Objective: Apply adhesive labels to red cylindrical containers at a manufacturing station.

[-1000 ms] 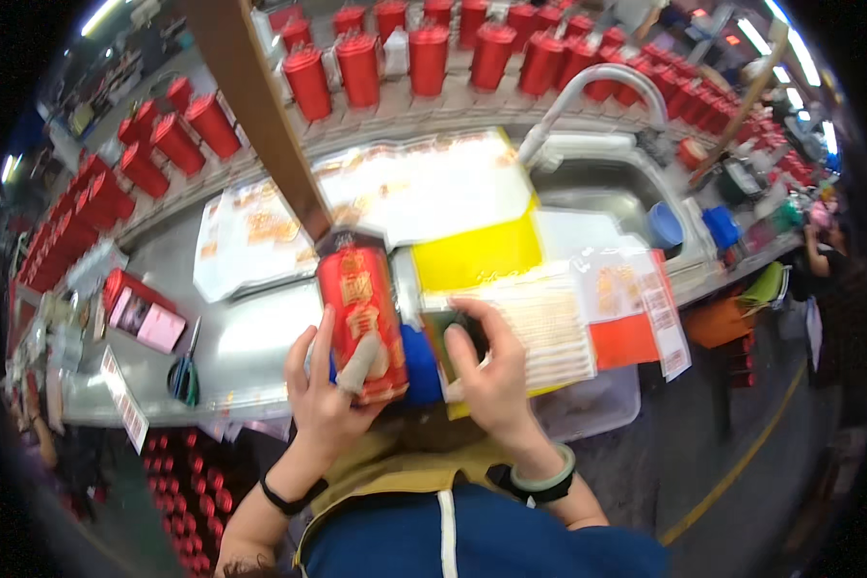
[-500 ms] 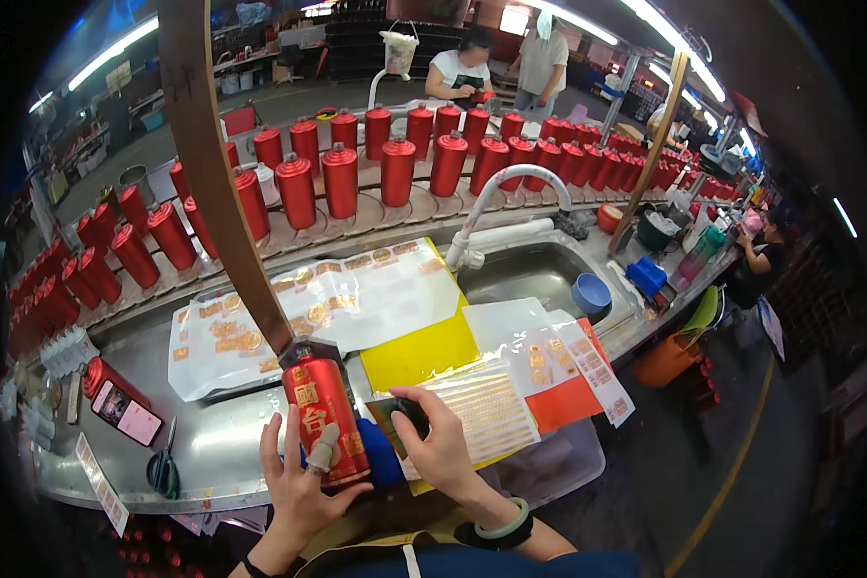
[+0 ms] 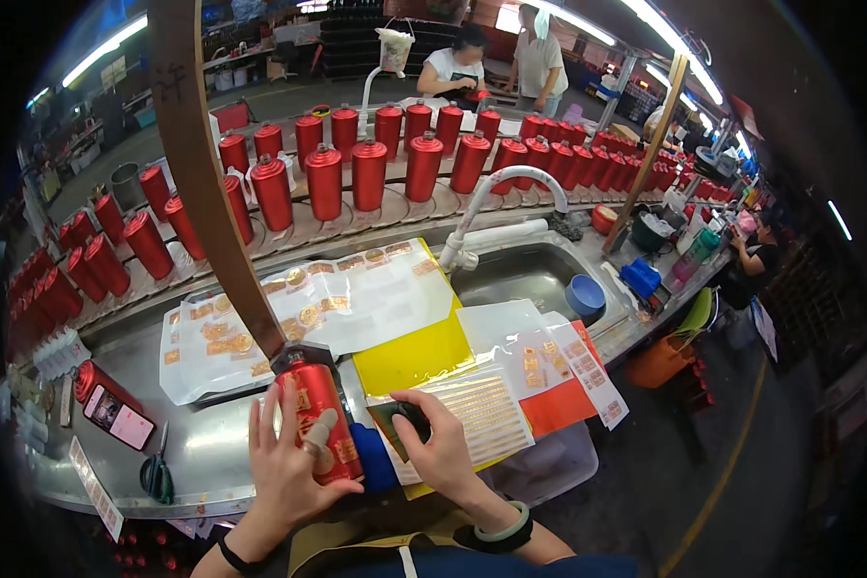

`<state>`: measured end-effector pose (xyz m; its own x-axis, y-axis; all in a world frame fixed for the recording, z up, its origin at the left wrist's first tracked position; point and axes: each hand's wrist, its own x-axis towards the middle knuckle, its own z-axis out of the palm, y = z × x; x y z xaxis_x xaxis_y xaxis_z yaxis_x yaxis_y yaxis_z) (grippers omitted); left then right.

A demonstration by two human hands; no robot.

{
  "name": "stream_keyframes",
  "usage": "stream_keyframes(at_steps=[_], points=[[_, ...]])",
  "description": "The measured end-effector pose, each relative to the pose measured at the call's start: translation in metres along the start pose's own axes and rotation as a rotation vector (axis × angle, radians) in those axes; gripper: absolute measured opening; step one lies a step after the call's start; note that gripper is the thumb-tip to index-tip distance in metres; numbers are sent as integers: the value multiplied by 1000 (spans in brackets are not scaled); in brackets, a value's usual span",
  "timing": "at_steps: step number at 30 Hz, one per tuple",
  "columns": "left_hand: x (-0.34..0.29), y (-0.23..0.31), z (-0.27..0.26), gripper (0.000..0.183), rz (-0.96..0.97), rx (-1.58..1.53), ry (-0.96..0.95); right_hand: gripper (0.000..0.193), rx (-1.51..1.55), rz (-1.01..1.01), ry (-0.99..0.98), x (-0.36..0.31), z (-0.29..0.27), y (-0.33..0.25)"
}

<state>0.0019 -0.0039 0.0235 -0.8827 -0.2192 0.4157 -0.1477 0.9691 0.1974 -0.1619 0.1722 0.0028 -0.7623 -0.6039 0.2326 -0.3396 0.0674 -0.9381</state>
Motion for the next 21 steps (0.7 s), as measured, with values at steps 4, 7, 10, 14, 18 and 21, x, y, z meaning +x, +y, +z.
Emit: stream_keyframes(at_steps=[4,7,10,14,18,21], points=[[12,-11,-2,91,-50,33,65,29,-8,20,-6,-3,1,-3],[0,-5,-2,89,-17,29,-3,29,-14,26,-19,-7,5,-8],[-13,4,-4,90,-19,-4,-18,30,-54,26,-39,-6,7,-7],[-25,14,5,88,-40,-61,33,30,-175,-116,-82,7,4,-26],[-41,19,17,77,-56,-172,65,35,-225,-235,-148,30,1,-44],[-61,23,43,82,-164,-388,204,43,-263,-288,-155,45,7,-49]])
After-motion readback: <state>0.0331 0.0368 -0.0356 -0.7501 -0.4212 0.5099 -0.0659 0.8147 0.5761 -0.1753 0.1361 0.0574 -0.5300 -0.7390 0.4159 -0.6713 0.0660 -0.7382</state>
